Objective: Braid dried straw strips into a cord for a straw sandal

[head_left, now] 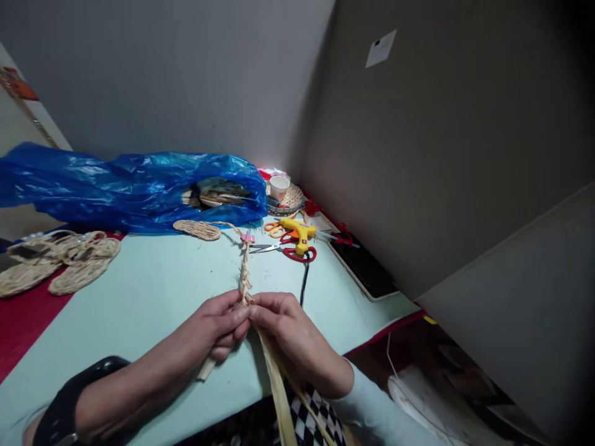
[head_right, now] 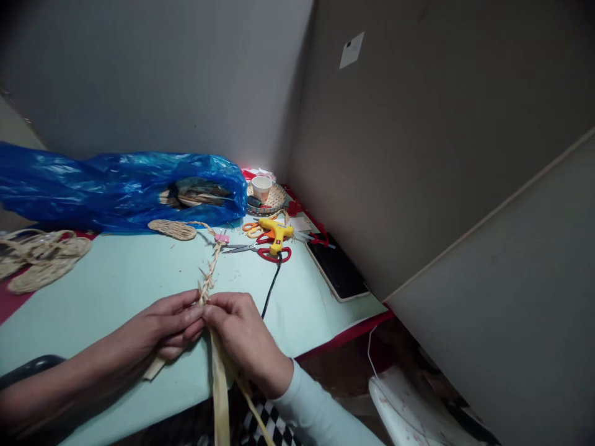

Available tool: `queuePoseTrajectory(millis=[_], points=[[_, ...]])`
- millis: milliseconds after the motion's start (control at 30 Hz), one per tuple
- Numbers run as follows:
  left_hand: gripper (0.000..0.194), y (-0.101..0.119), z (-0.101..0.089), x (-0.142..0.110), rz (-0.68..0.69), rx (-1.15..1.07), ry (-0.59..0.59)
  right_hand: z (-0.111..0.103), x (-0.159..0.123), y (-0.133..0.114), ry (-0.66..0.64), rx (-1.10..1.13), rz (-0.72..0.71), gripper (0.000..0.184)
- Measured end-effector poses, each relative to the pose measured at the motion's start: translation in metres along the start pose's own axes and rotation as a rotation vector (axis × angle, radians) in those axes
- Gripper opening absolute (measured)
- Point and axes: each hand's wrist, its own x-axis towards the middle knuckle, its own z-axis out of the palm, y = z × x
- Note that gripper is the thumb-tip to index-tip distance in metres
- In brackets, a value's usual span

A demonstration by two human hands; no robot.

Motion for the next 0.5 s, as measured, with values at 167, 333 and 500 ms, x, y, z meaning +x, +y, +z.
queuePoseTrajectory(millis=[167,333,500], points=[[0.043,-0.004,0.001,-0.003,-0.03,-0.005,0.069,-0.003,-0.006,-0.014,0.004,-0.519,-0.095,0.035],[0.034,-0.003,0.0,-0.008,-0.018,0.068,0.2,0.005,-0.025,-0.022,0.163,-1.028,-0.18,0.023],[0.034,-0.007,0.001,-0.009,0.007,0.069,0.216,0.024,-0.042,-0.004,0.256,-1.428,-0.488,0.016]])
